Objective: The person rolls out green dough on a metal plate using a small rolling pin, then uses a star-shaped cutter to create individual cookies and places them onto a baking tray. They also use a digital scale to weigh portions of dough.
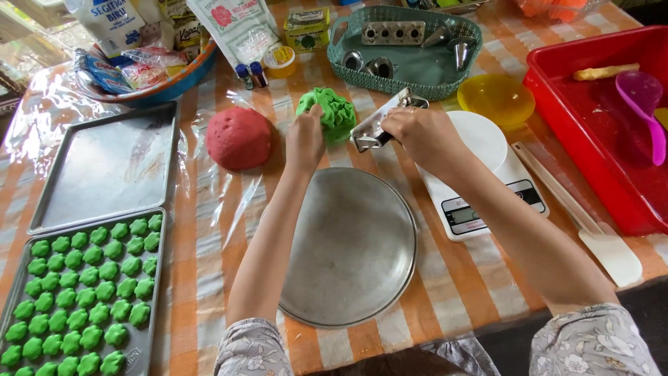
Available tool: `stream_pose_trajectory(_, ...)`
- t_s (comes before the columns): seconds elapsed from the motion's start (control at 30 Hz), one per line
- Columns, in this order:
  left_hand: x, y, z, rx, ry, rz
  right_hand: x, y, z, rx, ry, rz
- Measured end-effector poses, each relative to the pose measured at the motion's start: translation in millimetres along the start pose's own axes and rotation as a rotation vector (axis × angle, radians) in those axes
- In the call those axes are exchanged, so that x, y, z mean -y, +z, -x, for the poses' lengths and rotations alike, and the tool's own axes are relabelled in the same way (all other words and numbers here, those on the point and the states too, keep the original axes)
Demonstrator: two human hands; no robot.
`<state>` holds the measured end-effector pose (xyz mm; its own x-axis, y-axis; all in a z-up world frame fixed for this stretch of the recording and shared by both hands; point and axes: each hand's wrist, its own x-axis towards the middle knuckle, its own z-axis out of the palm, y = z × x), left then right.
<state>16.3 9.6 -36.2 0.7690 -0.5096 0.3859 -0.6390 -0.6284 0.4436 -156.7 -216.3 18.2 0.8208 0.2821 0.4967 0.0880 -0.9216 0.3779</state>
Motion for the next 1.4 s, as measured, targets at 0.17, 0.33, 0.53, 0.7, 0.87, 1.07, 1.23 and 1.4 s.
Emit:
stream_pose_trajectory(0.17,-20.7,-17.0,10.3,0.039,-0.030,-0.089,-4.0,58.5,15.3,-0.084,-0.067,0.173)
stream_pose_trajectory(0.33,-27.0,-23.0,10.1,0.068,-0.076,-0.186,-22.5,13.9,12.3,0.437,-0.083,-0.471)
stream_pose_trajectory(0.53,-39.6,-46.8,1.4,0.176,-0.185,-0.048,-85.6,-163.3,-1.7,0.403,0.354,-0.736)
stream_pose_trajectory(0.7,-52.5,-14.7,5.9,-0.094,-0.030,-0.298,-235.4,-20.3,178.0,0.027,0.336,-0.666)
stream_pose_trajectory(0.87,-23.4,26.5,-19.7,-0.055,0.055,-0.466,-345.4,132.1,373.9,0.107,0.910,-0.578)
stream_pose_trajectory(1.07,-4.4,9.2,-4.3,-0.069,0.247,-0.439,-348.9,148.6,379.7,0.270,0.603,-0.616)
stream_pose_trajectory(1.23,9.1,-13.1,12.8,-0.103,0.116,0.104,-300.9,80.0,310.5,0.943,0.642,-0.171)
stream_pose_trajectory(1.4,-5.0,-40.3,30.4,0.142,-0.010,0.214,-259.8,32.9,286.9,0.679,0.771,-0.252)
